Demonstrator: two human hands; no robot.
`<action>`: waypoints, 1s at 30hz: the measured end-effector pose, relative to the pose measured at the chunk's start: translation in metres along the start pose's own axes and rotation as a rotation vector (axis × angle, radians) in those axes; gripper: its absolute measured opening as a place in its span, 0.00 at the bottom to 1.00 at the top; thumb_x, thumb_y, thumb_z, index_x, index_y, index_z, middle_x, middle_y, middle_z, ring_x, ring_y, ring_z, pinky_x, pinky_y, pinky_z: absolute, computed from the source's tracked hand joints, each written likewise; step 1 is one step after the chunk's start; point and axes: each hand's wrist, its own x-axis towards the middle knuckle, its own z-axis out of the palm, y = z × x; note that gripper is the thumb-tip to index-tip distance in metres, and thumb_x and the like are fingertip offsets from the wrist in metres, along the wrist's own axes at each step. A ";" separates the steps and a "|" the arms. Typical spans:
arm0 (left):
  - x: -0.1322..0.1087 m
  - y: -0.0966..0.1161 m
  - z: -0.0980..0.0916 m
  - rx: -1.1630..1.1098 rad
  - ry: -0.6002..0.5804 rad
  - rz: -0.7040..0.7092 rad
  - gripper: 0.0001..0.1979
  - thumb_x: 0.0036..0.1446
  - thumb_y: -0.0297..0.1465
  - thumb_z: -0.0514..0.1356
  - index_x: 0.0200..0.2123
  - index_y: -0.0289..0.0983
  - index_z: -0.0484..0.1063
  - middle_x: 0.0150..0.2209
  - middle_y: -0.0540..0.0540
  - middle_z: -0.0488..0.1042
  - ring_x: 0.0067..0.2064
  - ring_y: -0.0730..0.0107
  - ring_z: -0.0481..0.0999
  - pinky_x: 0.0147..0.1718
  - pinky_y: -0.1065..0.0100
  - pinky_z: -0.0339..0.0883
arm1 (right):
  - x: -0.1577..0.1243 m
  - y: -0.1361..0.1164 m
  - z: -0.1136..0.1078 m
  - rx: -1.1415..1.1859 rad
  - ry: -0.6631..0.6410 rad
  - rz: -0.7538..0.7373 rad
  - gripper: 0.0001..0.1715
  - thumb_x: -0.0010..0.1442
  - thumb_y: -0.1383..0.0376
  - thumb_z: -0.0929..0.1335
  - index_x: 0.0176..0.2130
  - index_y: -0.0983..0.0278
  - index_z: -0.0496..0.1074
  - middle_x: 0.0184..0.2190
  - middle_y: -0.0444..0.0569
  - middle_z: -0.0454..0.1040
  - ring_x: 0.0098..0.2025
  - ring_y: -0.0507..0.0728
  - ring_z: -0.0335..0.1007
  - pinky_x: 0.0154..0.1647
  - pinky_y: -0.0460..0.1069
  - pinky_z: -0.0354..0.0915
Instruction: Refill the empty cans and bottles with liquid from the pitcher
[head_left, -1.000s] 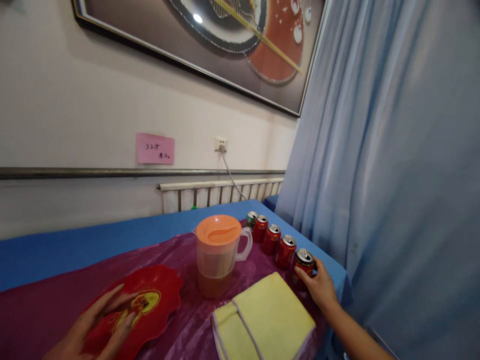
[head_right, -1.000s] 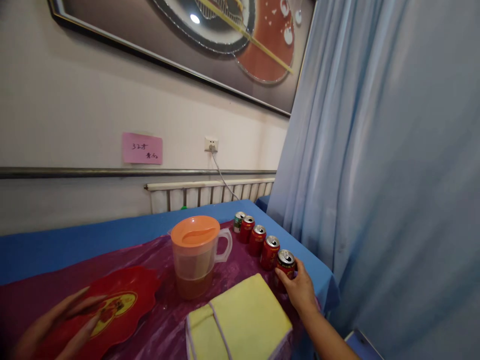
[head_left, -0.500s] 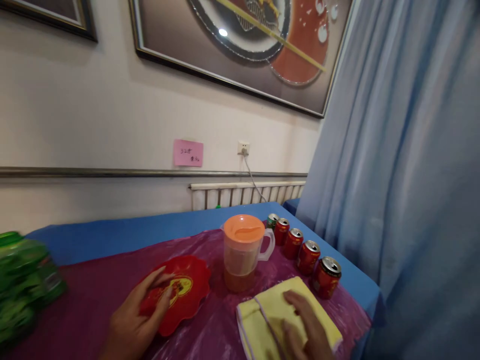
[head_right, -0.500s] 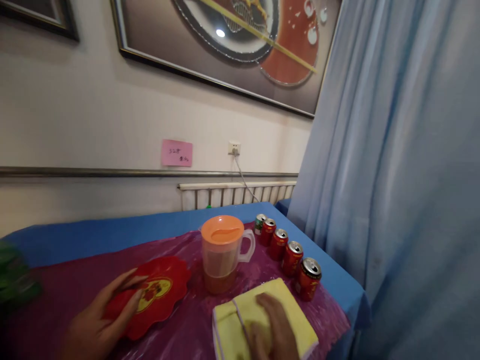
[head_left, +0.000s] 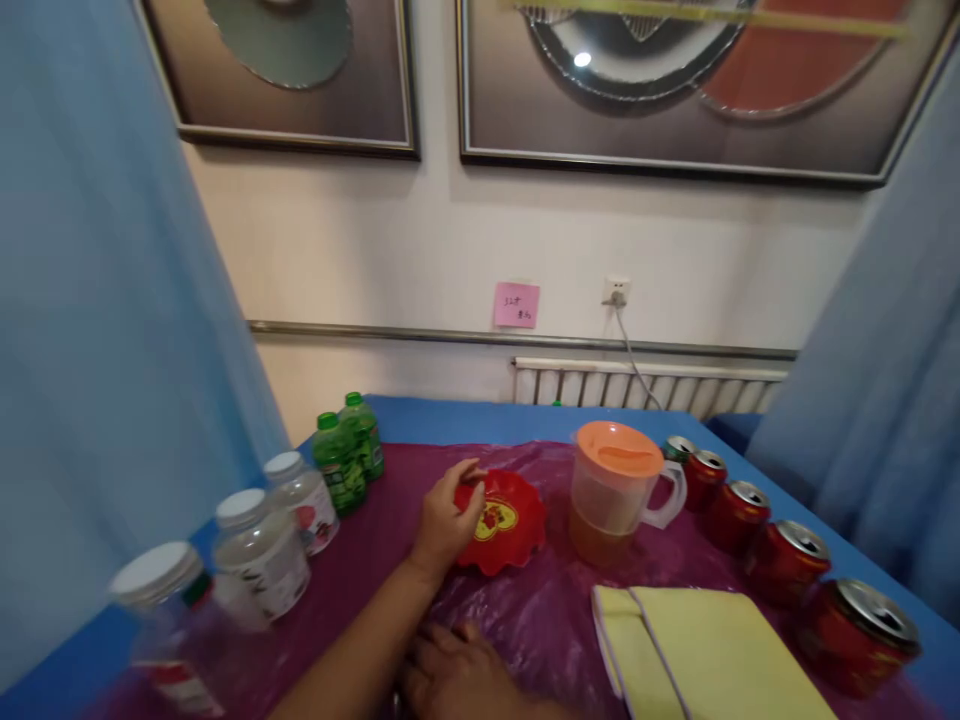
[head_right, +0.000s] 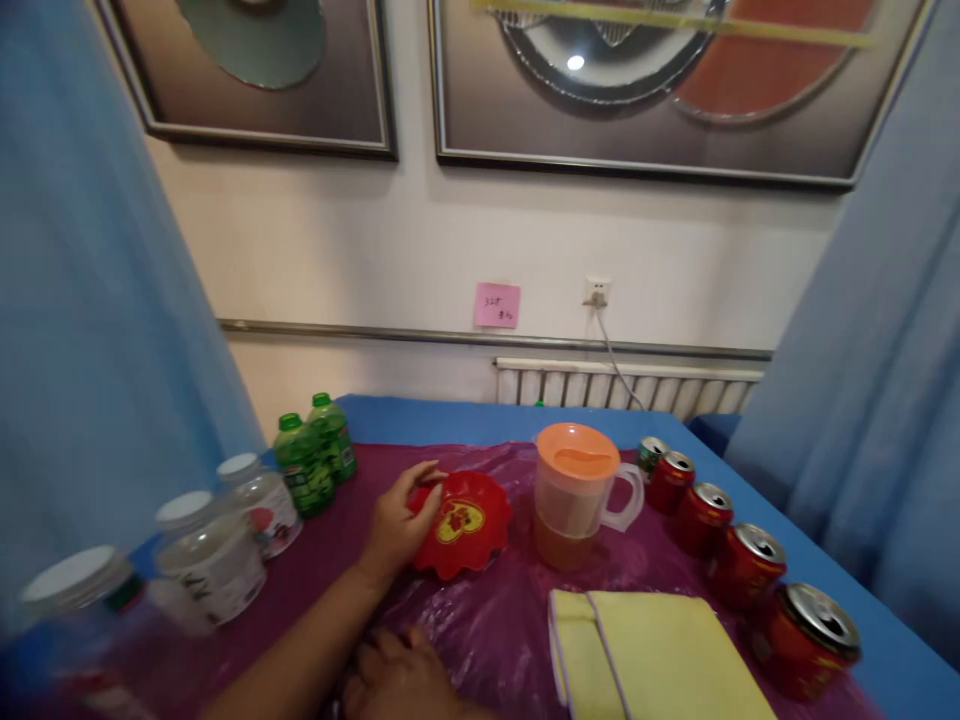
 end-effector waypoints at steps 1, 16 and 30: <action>0.000 0.001 -0.002 0.009 0.005 -0.008 0.14 0.59 0.30 0.59 0.49 0.38 0.71 0.40 0.45 0.83 0.42 0.64 0.83 0.48 0.60 0.76 | -0.001 -0.001 -0.005 0.015 -0.023 0.010 0.34 0.58 0.48 0.71 0.57 0.63 0.71 0.57 0.55 0.74 0.58 0.68 0.69 0.57 0.63 0.67; -0.015 0.065 -0.030 0.003 0.009 -0.093 0.15 0.58 0.27 0.60 0.49 0.39 0.72 0.40 0.45 0.83 0.41 0.67 0.83 0.46 0.64 0.76 | -0.011 -0.015 -0.028 0.242 -0.145 0.117 0.37 0.57 0.52 0.71 0.62 0.60 0.69 0.62 0.57 0.70 0.63 0.71 0.63 0.62 0.70 0.59; -0.093 0.095 -0.136 0.542 0.512 -0.125 0.29 0.57 0.41 0.63 0.60 0.40 0.66 0.60 0.39 0.70 0.63 0.51 0.68 0.65 0.47 0.59 | -0.020 -0.007 -0.055 0.354 -0.260 0.138 0.47 0.55 0.56 0.73 0.69 0.62 0.59 0.71 0.58 0.52 0.71 0.71 0.49 0.69 0.67 0.49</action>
